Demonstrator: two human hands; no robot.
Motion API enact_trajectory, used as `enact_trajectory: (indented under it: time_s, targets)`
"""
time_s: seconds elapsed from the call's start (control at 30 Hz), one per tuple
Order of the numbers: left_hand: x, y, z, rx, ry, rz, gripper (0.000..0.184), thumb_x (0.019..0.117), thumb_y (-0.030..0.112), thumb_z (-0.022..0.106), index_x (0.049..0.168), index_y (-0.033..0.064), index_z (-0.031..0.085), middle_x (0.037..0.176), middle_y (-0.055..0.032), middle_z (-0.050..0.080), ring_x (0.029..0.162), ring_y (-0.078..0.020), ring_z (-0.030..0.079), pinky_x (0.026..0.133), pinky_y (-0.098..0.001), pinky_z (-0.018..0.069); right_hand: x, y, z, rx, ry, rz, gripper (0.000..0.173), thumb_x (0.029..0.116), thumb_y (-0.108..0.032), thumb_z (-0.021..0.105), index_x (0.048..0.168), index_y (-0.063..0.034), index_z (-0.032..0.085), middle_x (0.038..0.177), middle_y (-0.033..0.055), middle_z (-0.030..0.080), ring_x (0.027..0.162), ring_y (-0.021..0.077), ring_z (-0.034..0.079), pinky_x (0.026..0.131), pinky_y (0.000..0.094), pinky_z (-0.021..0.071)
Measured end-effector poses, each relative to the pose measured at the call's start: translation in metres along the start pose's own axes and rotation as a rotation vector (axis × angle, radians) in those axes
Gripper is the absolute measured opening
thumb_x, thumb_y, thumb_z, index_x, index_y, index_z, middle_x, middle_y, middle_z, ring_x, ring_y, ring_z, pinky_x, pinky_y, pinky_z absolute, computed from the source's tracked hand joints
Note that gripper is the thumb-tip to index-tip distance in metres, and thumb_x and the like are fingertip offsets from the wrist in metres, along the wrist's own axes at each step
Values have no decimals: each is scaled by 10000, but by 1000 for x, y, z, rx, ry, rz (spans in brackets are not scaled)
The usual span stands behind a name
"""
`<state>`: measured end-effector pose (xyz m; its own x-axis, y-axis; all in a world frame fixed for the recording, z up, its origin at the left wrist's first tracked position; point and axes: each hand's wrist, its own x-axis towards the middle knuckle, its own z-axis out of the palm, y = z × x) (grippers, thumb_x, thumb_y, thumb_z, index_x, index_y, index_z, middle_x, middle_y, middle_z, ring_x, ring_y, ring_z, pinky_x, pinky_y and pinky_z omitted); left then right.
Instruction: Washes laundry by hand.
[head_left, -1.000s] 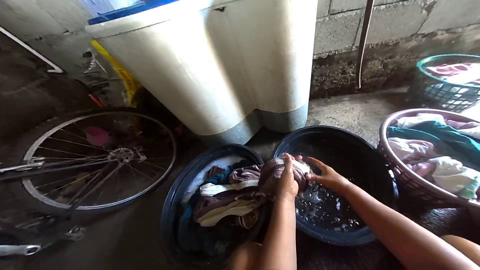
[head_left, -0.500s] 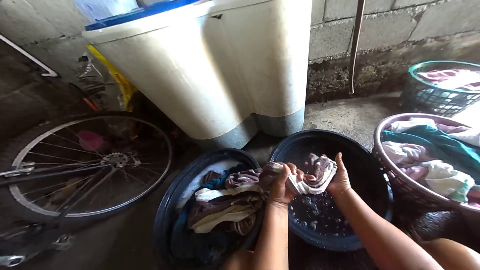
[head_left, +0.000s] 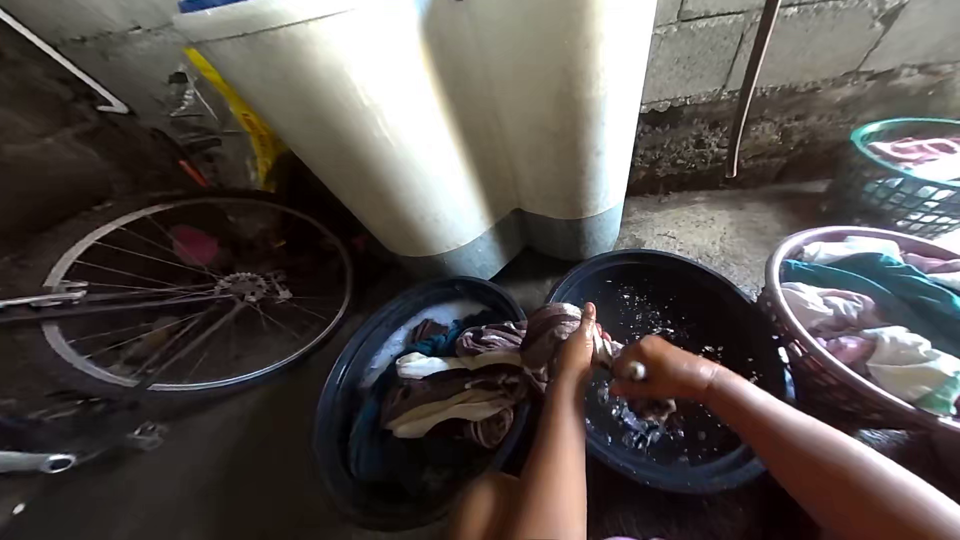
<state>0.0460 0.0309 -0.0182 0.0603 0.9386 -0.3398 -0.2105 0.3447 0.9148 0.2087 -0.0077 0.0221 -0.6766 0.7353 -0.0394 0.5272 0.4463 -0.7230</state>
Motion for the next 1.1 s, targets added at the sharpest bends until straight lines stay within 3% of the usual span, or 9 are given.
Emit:
enact_trajectory:
  time_s: [0.37, 0.5, 0.63, 0.7, 0.77, 0.87, 0.97, 1.03, 1.1]
  targets:
    - [3, -16, 10, -251, 275, -17, 283, 1083, 295, 525, 1026, 20, 558, 740, -47, 546, 636, -147, 581, 648, -305, 553, 9, 20, 71, -737, -178, -13, 207, 931, 23, 597, 1101, 23, 715, 1124, 265, 687, 1137, 459, 619, 996, 606, 456]
    - [2, -3, -8, -156, 80, -19, 419, 1095, 360, 470, 1317, 12, 546, 1188, -145, 620, 1068, -215, 598, 958, -420, 506, -6, 40, 68, -729, 114, -221, 336, 881, 1, 702, 1182, -145, 730, 1204, 203, 676, 1097, 417, 649, 994, 596, 486]
    - [-14, 11, -6, -272, -48, -78, 343, 1101, 318, 456, 1288, 38, 519, 1113, -128, 687, 950, -209, 688, 812, -388, 587, -25, 49, 91, -676, 600, -347, 564, 866, -86, 720, 1314, -423, 661, 1509, 114, 557, 1337, 455, 542, 1078, 683, 424]
    - [-17, 7, -8, -334, -110, -22, 288, 1107, 249, 433, 1315, 60, 496, 1140, -104, 703, 947, -202, 703, 786, -386, 594, -27, 46, 94, -463, 747, -168, 585, 831, -215, 780, 1380, -339, 620, 1569, 217, 454, 1450, 517, 386, 1148, 723, 319]
    - [-15, -3, -11, -452, -176, 120, 228, 1037, 190, 521, 1237, 83, 504, 1106, -82, 721, 960, -217, 714, 791, -406, 608, -27, 36, 85, -5, 746, 85, 1088, 601, -220, 962, 1534, -16, 441, 1635, 362, 212, 1510, 523, 266, 1208, 618, 322]
    - [-7, -12, -16, -554, -311, 304, 398, 769, 287, 877, 1051, 122, 648, 1045, -75, 754, 958, -220, 733, 822, -403, 618, -29, 28, 74, 764, 671, 265, 1445, 644, -438, 932, 1653, -120, -52, 1653, 139, 297, 1373, 169, 520, 1054, 345, 530]
    - [-2, -17, -18, -527, -511, 414, 286, 765, 271, 888, 961, 145, 723, 1011, -72, 757, 955, -188, 729, 859, -358, 604, -28, 17, 68, 1319, 602, 415, 708, 996, -725, 344, 1537, -269, 369, 1274, 106, 658, 1021, 263, 690, 775, 461, 598]
    - [0, -20, -19, -513, -664, 464, 210, 813, 218, 843, 977, 149, 731, 1010, -55, 755, 976, -183, 721, 920, -371, 580, -28, 19, 61, 1568, 444, 510, 999, 858, -912, 54, 1396, -215, 525, 1129, 135, 708, 970, 311, 697, 738, 533, 590]
    - [0, -21, -22, -483, -823, 486, 179, 861, 189, 793, 1021, 150, 724, 1011, -33, 747, 990, -177, 708, 957, -388, 556, -33, 30, 70, 1719, 312, 460, 1166, 727, -1022, 91, 1435, -190, 499, 1219, 190, 680, 1055, 391, 685, 789, 632, 580]
